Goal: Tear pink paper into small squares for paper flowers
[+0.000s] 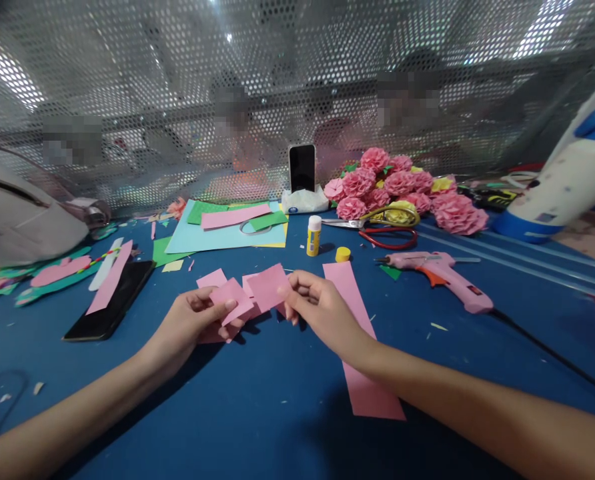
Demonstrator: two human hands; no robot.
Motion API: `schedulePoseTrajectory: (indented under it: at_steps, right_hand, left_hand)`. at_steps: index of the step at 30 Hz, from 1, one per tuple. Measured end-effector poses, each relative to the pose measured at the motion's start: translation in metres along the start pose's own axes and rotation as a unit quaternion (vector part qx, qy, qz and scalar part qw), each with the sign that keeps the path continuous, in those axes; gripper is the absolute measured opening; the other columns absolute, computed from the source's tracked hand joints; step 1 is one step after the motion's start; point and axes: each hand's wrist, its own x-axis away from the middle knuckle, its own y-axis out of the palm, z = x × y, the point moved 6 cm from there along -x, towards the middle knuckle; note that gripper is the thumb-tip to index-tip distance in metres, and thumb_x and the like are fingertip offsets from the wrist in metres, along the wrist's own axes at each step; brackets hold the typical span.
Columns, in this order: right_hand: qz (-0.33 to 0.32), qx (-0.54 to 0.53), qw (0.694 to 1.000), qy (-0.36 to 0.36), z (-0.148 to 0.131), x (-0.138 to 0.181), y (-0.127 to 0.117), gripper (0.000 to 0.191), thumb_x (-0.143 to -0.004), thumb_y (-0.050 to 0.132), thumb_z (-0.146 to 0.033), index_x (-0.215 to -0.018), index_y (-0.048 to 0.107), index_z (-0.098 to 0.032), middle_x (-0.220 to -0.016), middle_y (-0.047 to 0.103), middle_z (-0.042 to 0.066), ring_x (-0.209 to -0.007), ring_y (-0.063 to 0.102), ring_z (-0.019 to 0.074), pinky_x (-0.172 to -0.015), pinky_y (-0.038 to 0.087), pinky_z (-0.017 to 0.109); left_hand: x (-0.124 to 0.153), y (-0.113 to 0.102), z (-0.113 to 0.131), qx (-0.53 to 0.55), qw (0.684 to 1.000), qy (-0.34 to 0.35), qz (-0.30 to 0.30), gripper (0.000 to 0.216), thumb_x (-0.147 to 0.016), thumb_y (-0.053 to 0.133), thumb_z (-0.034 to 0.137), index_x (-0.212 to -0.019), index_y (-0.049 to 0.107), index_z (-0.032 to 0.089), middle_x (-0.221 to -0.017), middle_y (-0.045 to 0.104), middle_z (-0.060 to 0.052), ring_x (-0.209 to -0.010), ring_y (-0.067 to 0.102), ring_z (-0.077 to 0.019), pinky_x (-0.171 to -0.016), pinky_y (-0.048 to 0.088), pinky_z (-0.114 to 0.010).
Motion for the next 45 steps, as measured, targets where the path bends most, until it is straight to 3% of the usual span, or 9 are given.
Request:
schedulePoseTrajectory:
  at_steps: [5, 11, 15, 22, 25, 31, 37, 42, 45]
  right_hand:
    - [-0.087, 0.079, 0.993, -0.019, 0.003, 0.002, 0.013, 0.024, -0.093, 0.05, -0.033, -0.073, 0.054, -0.019, -0.061, 0.055, -0.002, -0.056, 0.051, 0.0108, -0.055, 0.039, 0.024]
    - [-0.116, 0.183, 0.976, -0.023, 0.006, 0.004, 0.02, 0.018, -0.092, 0.052, -0.031, -0.08, 0.06, -0.02, -0.059, 0.06, -0.003, -0.056, 0.054, 0.0112, -0.055, 0.035, 0.024]
    - [-0.067, 0.119, 0.99, -0.042, -0.002, 0.006, 0.014, 0.012, -0.091, 0.053, -0.032, -0.095, 0.056, -0.021, -0.061, 0.05, -0.005, -0.055, 0.048, 0.0105, -0.052, 0.033, 0.023]
    - [0.071, -0.059, 0.995, -0.035, 0.0, -0.002, -0.011, 0.025, -0.096, 0.042, -0.042, -0.08, 0.041, -0.022, -0.06, 0.039, -0.006, -0.049, 0.032, 0.0087, -0.043, 0.022, 0.022]
    - [0.094, -0.074, 0.992, -0.034, 0.003, -0.005, -0.017, 0.025, -0.095, 0.042, -0.044, -0.082, 0.044, -0.022, -0.059, 0.037, -0.007, -0.047, 0.031, 0.0089, -0.043, 0.021, 0.022]
    - [0.095, -0.06, 0.992, -0.057, 0.0, -0.003, -0.018, 0.02, -0.097, 0.04, -0.038, -0.087, 0.047, -0.022, -0.062, 0.043, -0.005, -0.05, 0.035, 0.0094, -0.047, 0.027, 0.023]
    - [0.119, -0.003, 0.982, -0.143, -0.019, 0.009, -0.018, 0.028, -0.1, 0.036, -0.035, -0.079, 0.049, -0.021, -0.073, 0.048, -0.001, -0.064, 0.045, 0.0123, -0.06, 0.038, 0.025]
    - [0.028, 0.084, 0.975, -0.201, -0.031, 0.017, -0.002, 0.022, -0.098, 0.044, -0.031, -0.093, 0.064, -0.024, -0.095, 0.064, 0.004, -0.095, 0.055, 0.0184, -0.085, 0.044, 0.033]
    - [0.027, 0.14, 0.964, -0.224, -0.03, 0.016, 0.001, 0.024, -0.091, 0.057, -0.027, -0.114, 0.063, -0.031, -0.124, 0.061, 0.001, -0.121, 0.045, 0.0209, -0.104, 0.036, 0.041]
  left_hand:
    - [0.003, -0.016, 0.04, -0.158, 0.964, 0.205, 0.065, 0.022, -0.085, 0.06, 0.033, -0.102, 0.061, 0.019, -0.05, 0.05, 0.007, -0.041, 0.045, -0.0077, -0.041, 0.035, -0.017]
    - [-0.006, -0.021, 0.053, -0.481, 0.802, 0.349, 0.047, 0.021, -0.085, 0.05, 0.01, -0.098, 0.064, 0.02, -0.101, 0.064, -0.006, -0.093, 0.059, -0.0204, -0.08, 0.046, -0.033]
    - [-0.005, -0.011, 0.05, -0.5, 0.777, 0.382, 0.016, 0.022, -0.086, 0.05, 0.009, -0.102, 0.062, 0.019, -0.11, 0.06, -0.009, -0.103, 0.056, -0.0224, -0.087, 0.047, -0.038]
    - [-0.001, 0.037, 0.041, -0.567, 0.684, 0.453, -0.076, 0.035, -0.089, 0.053, 0.016, -0.124, 0.052, 0.015, -0.13, 0.056, -0.016, -0.117, 0.052, -0.0282, -0.095, 0.043, -0.047]
    - [-0.012, 0.051, 0.039, -0.539, 0.704, 0.451, -0.102, 0.038, -0.084, 0.057, 0.012, -0.122, 0.056, 0.014, -0.129, 0.057, -0.016, -0.118, 0.052, -0.0293, -0.098, 0.04, -0.048]
    - [-0.032, 0.058, 0.056, -0.387, 0.837, 0.372, -0.108, 0.017, -0.077, 0.057, 0.009, -0.083, 0.069, 0.019, -0.098, 0.071, -0.008, -0.1, 0.06, -0.0249, -0.094, 0.04, -0.043]
    - [-0.026, 0.043, 0.061, -0.267, 0.922, 0.275, -0.053, 0.014, -0.087, 0.045, 0.021, -0.074, 0.051, 0.018, -0.064, 0.055, 0.001, -0.059, 0.056, -0.0124, -0.057, 0.044, -0.023]
    - [-0.014, 0.042, 0.044, -0.197, 0.96, 0.184, -0.075, 0.02, -0.086, 0.047, 0.028, -0.07, 0.044, 0.018, -0.055, 0.048, 0.004, -0.047, 0.048, -0.0089, -0.048, 0.038, -0.02]
    - [-0.007, 0.048, 0.04, -0.162, 0.969, 0.158, -0.103, 0.023, -0.086, 0.052, 0.032, -0.069, 0.046, 0.017, -0.054, 0.053, 0.003, -0.049, 0.051, -0.0095, -0.051, 0.041, -0.021]
